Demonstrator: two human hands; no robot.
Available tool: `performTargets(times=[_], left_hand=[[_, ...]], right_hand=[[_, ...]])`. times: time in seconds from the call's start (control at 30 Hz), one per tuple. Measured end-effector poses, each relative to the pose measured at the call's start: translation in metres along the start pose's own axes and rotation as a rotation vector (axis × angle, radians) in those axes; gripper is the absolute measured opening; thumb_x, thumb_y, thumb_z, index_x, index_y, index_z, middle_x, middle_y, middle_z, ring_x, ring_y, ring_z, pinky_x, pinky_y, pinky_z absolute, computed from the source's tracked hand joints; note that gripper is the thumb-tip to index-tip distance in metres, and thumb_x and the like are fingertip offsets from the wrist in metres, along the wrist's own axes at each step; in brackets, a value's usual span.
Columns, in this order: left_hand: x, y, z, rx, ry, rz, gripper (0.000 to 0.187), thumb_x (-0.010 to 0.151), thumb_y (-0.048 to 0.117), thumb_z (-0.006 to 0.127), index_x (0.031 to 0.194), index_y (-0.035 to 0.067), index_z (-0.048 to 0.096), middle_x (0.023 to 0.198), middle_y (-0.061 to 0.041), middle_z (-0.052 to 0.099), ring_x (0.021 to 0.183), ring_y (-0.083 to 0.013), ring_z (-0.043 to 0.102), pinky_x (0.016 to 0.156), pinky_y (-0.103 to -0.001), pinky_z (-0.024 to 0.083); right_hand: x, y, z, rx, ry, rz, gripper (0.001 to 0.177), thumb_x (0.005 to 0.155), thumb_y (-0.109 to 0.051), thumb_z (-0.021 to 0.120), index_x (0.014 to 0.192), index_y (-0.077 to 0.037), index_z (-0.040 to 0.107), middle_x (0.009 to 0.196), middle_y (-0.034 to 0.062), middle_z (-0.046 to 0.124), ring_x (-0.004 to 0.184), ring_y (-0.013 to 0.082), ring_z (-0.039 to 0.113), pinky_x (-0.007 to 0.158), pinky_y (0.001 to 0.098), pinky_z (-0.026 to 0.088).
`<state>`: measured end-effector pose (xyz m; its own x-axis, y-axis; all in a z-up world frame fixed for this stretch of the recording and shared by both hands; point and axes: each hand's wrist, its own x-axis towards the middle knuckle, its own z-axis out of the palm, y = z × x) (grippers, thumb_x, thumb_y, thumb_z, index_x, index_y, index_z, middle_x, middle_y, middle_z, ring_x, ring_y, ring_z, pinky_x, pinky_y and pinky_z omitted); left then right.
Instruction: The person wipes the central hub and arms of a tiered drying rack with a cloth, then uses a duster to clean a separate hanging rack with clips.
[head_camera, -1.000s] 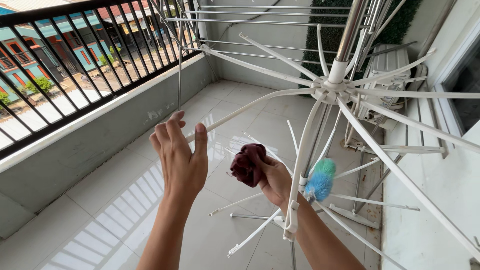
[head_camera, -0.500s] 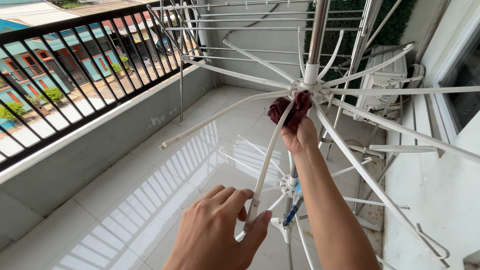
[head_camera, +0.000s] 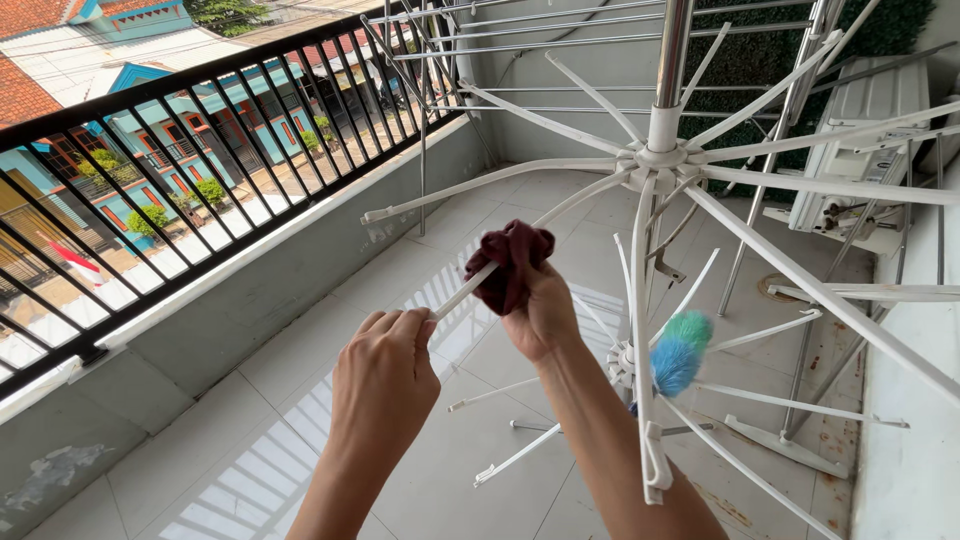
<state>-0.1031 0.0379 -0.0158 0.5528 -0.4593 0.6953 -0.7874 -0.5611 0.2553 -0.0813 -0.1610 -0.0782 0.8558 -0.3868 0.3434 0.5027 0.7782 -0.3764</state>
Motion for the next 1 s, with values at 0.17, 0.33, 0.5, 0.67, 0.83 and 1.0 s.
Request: performTargets(times=[0.17,0.33,0.5,0.67,0.83,1.0], left_hand=[[0.015,-0.022,0.004,0.088,-0.023,-0.046,0.020,0.097,0.013,0.061,0.087,0.004,0.076,0.083,-0.010,0.075,0.083,-0.0302,0.069,0.069,-0.045,0.055],[0.028,-0.048,0.010,0.077,-0.050,-0.093,0.022,0.097,0.020,0.066,0.086,0.005,0.077,0.082,-0.007,0.075,0.089,-0.0302,0.067,0.071,-0.048,0.053],[0.038,-0.071,0.011,0.124,0.154,-0.056,0.024,0.091,0.018,0.070,0.112,0.008,0.078,0.101,-0.011,0.073,0.108,-0.0321,0.059,0.090,-0.047,0.049],[0.033,-0.034,-0.014,-0.082,0.138,0.038,0.038,0.092,0.026,0.073,0.125,0.006,0.073,0.121,-0.017,0.066,0.117,-0.0363,0.053,0.098,-0.049,0.047],[0.024,0.027,-0.034,-0.349,-0.381,0.197,0.062,0.088,0.046,0.074,0.134,0.004,0.065,0.128,-0.019,0.062,0.113,-0.0326,0.058,0.093,-0.047,0.049],[0.013,0.050,-0.016,-0.277,-0.502,0.292,0.054,0.091,0.028,0.067,0.131,-0.007,0.059,0.115,-0.018,0.065,0.103,-0.0302,0.063,0.091,-0.041,0.054]], right_hand=[[-0.027,0.046,0.026,-0.187,0.061,0.104,0.025,0.101,-0.010,0.058,0.124,0.000,0.061,0.115,0.0101,0.070,0.103,0.0172,0.069,0.092,0.0322,0.059],[-0.051,0.024,0.028,-0.693,-0.008,0.125,0.026,0.105,-0.014,0.056,0.123,0.003,0.065,0.101,0.0172,0.074,0.083,0.0197,0.068,0.072,0.0338,0.052],[-0.097,-0.024,0.009,-0.716,0.255,0.151,0.028,0.095,-0.005,0.057,0.120,0.003,0.066,0.100,0.0160,0.076,0.084,0.0241,0.074,0.080,0.0387,0.061],[-0.126,-0.084,-0.040,-0.762,0.554,-0.052,0.031,0.090,0.003,0.057,0.121,0.003,0.064,0.108,0.0141,0.072,0.093,0.0232,0.072,0.087,0.0399,0.058],[-0.139,-0.148,-0.050,-0.882,0.628,-0.430,0.033,0.090,0.005,0.057,0.122,-0.001,0.061,0.113,0.0110,0.067,0.103,0.0202,0.068,0.095,0.0350,0.054],[-0.141,-0.200,-0.003,-1.021,0.535,-0.606,0.027,0.092,0.005,0.056,0.118,0.001,0.061,0.115,0.0091,0.067,0.106,0.0187,0.065,0.098,0.0361,0.051]])
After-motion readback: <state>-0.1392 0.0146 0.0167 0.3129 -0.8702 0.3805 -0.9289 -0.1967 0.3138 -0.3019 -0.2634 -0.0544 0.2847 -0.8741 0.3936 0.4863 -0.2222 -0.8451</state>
